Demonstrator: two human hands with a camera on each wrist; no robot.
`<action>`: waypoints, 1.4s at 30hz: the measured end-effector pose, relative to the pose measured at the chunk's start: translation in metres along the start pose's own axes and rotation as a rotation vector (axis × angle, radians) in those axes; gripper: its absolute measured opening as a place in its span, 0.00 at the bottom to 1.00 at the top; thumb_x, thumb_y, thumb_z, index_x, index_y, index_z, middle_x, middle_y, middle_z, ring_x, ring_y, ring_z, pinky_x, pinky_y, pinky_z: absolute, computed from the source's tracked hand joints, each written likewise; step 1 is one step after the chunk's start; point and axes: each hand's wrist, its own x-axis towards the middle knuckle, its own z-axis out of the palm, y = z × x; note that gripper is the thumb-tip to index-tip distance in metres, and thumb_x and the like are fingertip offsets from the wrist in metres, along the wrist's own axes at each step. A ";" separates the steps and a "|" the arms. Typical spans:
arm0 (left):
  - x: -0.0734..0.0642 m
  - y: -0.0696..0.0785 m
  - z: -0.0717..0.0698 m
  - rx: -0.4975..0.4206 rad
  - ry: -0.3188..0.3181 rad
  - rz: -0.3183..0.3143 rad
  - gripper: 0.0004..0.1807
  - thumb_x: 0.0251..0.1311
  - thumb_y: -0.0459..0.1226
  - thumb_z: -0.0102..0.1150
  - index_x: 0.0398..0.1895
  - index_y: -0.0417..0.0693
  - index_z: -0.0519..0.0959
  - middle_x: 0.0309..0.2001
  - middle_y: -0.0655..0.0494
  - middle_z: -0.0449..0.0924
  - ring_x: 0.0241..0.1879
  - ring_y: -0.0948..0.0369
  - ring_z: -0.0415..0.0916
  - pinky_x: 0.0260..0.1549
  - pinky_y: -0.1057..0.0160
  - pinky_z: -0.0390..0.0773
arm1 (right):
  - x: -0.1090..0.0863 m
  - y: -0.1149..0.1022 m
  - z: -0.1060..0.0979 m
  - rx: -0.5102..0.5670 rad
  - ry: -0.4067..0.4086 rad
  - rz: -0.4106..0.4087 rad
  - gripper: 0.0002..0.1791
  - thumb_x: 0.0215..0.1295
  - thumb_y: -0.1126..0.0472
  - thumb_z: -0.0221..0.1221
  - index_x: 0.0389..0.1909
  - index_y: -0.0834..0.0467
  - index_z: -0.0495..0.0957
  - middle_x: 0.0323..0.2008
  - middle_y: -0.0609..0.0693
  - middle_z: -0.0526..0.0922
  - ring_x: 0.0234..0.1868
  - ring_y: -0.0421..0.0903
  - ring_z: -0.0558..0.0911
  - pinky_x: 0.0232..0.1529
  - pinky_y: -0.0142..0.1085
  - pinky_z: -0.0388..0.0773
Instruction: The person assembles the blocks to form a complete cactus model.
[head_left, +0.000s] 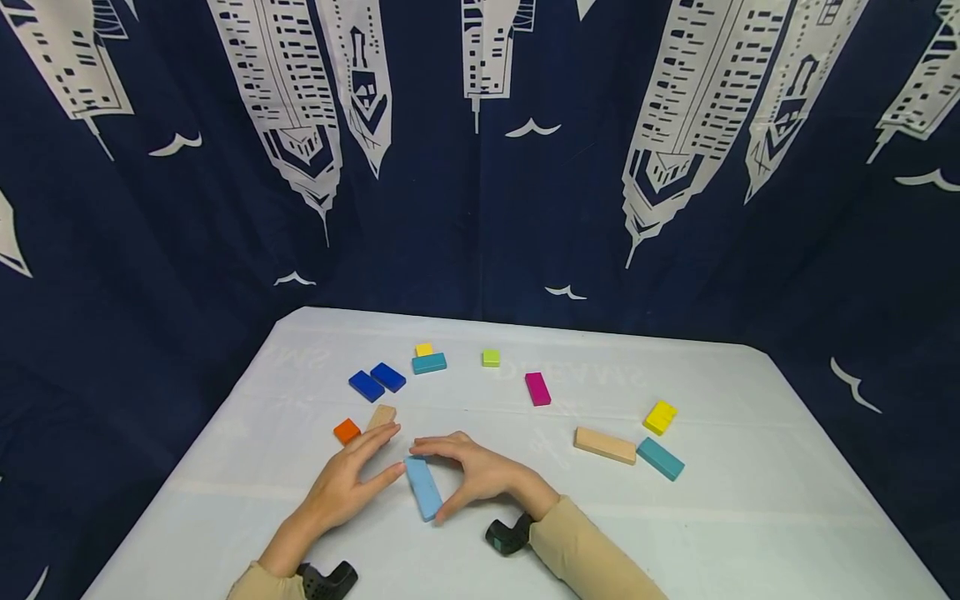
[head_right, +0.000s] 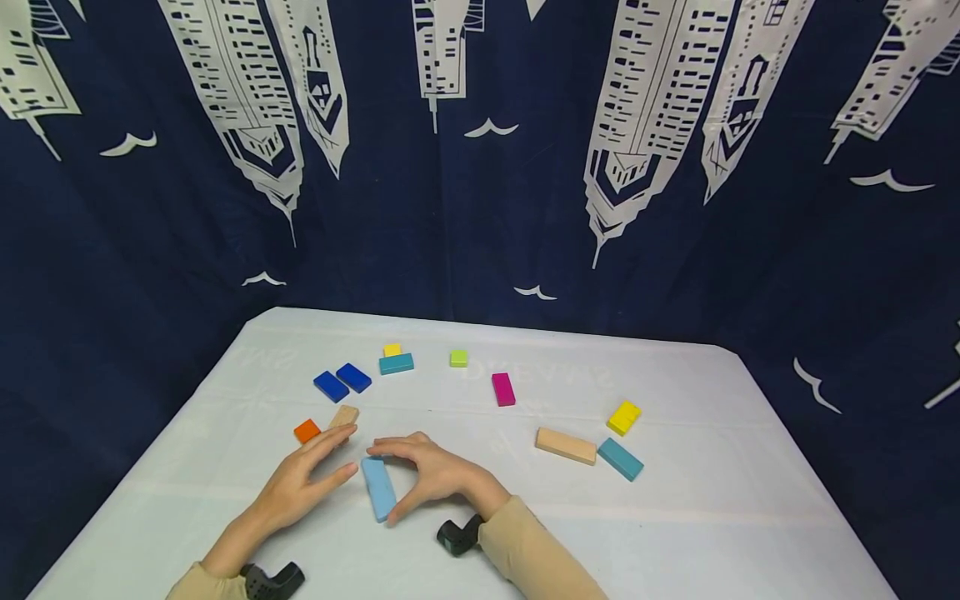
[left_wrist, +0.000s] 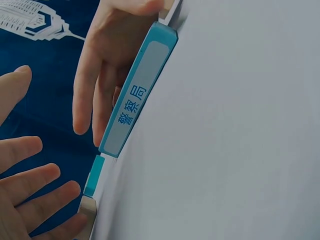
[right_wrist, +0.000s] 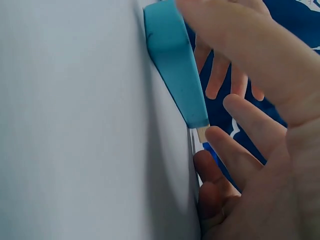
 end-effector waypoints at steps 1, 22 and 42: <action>0.000 0.000 0.000 0.002 -0.001 0.000 0.30 0.59 0.51 0.60 0.63 0.51 0.71 0.63 0.52 0.69 0.62 0.54 0.66 0.56 0.45 0.66 | 0.001 0.000 0.000 -0.007 0.000 -0.001 0.50 0.39 0.49 0.76 0.67 0.42 0.64 0.67 0.37 0.62 0.61 0.37 0.60 0.60 0.39 0.61; -0.001 0.006 0.010 0.015 -0.092 0.052 0.28 0.50 0.58 0.64 0.51 0.55 0.80 0.53 0.63 0.77 0.54 0.63 0.74 0.51 0.56 0.73 | -0.006 -0.006 0.004 -0.114 0.095 -0.003 0.43 0.40 0.47 0.75 0.60 0.54 0.69 0.56 0.43 0.72 0.53 0.36 0.70 0.56 0.31 0.67; 0.011 0.028 0.028 -0.020 -0.231 0.267 0.23 0.54 0.57 0.61 0.48 0.57 0.82 0.53 0.61 0.78 0.53 0.63 0.74 0.49 0.58 0.75 | -0.049 -0.019 -0.008 -0.067 0.159 0.089 0.42 0.45 0.45 0.72 0.61 0.57 0.69 0.58 0.47 0.70 0.52 0.42 0.72 0.53 0.33 0.71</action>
